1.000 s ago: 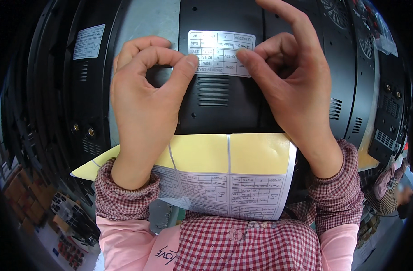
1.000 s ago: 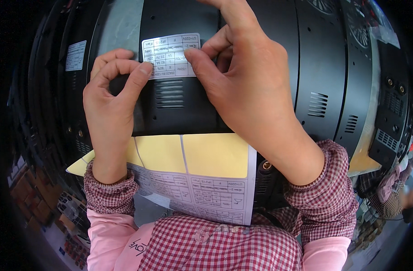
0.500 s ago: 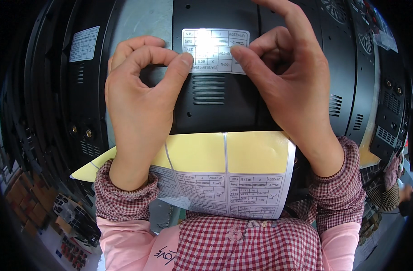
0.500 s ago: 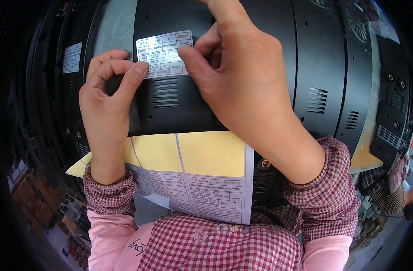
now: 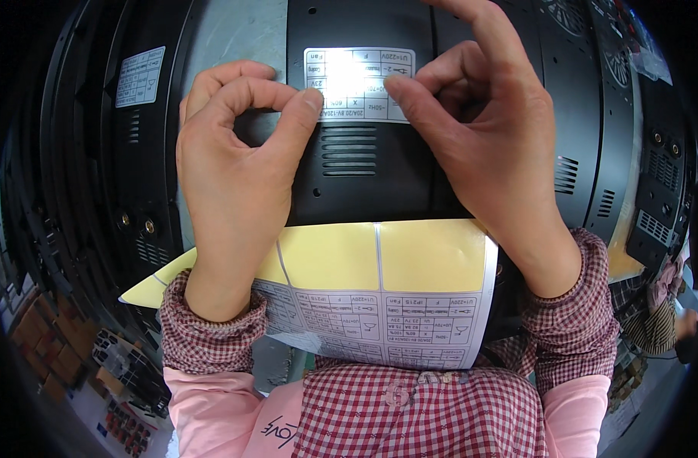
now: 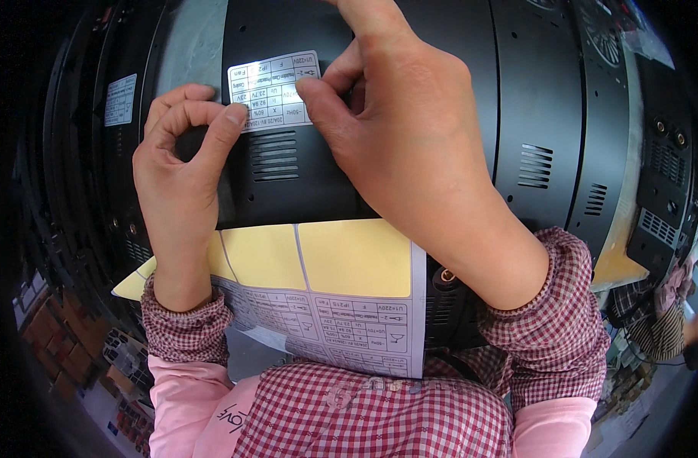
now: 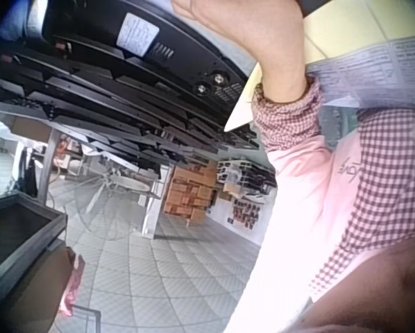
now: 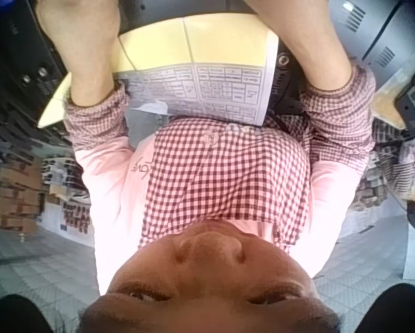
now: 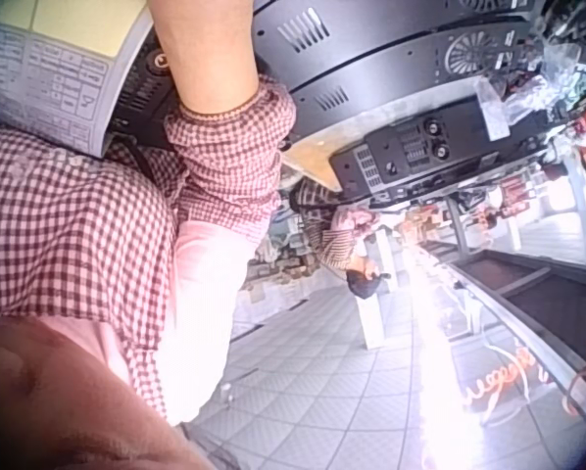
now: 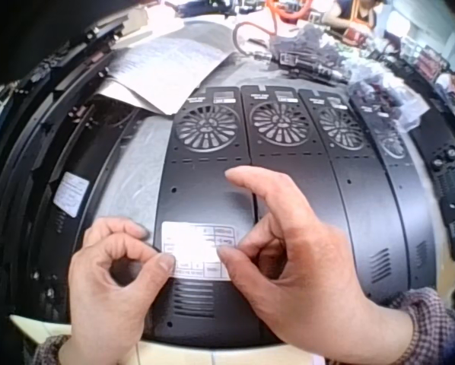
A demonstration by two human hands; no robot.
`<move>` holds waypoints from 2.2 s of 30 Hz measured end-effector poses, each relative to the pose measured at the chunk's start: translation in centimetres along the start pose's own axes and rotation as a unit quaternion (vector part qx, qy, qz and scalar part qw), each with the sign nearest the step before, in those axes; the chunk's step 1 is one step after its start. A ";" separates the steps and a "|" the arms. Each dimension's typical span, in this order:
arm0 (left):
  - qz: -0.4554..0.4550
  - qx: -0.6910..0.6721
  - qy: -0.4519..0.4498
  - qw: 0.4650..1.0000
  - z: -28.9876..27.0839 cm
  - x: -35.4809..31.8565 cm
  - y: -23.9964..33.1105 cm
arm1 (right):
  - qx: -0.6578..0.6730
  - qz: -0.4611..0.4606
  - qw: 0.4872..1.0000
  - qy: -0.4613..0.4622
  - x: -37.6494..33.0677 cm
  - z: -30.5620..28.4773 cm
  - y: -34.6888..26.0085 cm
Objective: The person retrieves black electronic units from a white basket and places them on a workbench. They apply white labels to the back of each unit, then attach small red switches to the front. The person repeats this process for multiple units, handling them one at a time.
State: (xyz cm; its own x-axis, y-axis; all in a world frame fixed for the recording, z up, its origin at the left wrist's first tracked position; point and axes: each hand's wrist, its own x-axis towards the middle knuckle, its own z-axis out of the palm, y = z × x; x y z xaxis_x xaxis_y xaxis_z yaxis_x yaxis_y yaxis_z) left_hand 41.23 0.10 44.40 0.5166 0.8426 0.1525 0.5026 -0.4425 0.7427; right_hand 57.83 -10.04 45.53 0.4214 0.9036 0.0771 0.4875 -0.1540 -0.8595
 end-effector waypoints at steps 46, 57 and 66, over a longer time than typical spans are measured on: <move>0.106 -0.057 -0.335 0.934 -10.3 -9.1 14.7 | 0.222 -0.080 0.971 0.028 -18.1 -12.7 -8.0; 0.359 -0.016 -0.176 0.916 -7.1 -14.1 19.7 | 0.023 -0.162 0.985 0.049 -25.3 -18.7 -8.8; 0.415 0.044 -0.198 0.887 -4.3 -17.1 23.8 | -0.014 -0.246 0.958 0.144 -28.6 -20.5 -8.1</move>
State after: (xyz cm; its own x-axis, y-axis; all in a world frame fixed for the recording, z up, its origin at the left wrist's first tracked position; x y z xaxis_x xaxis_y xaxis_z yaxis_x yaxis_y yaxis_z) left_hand 41.35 -23.49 62.26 0.9281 0.0499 0.3689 -0.1212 -0.8965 0.4262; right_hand 57.51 -42.85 60.65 0.3268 0.7221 0.6098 0.6996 0.2489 -0.6698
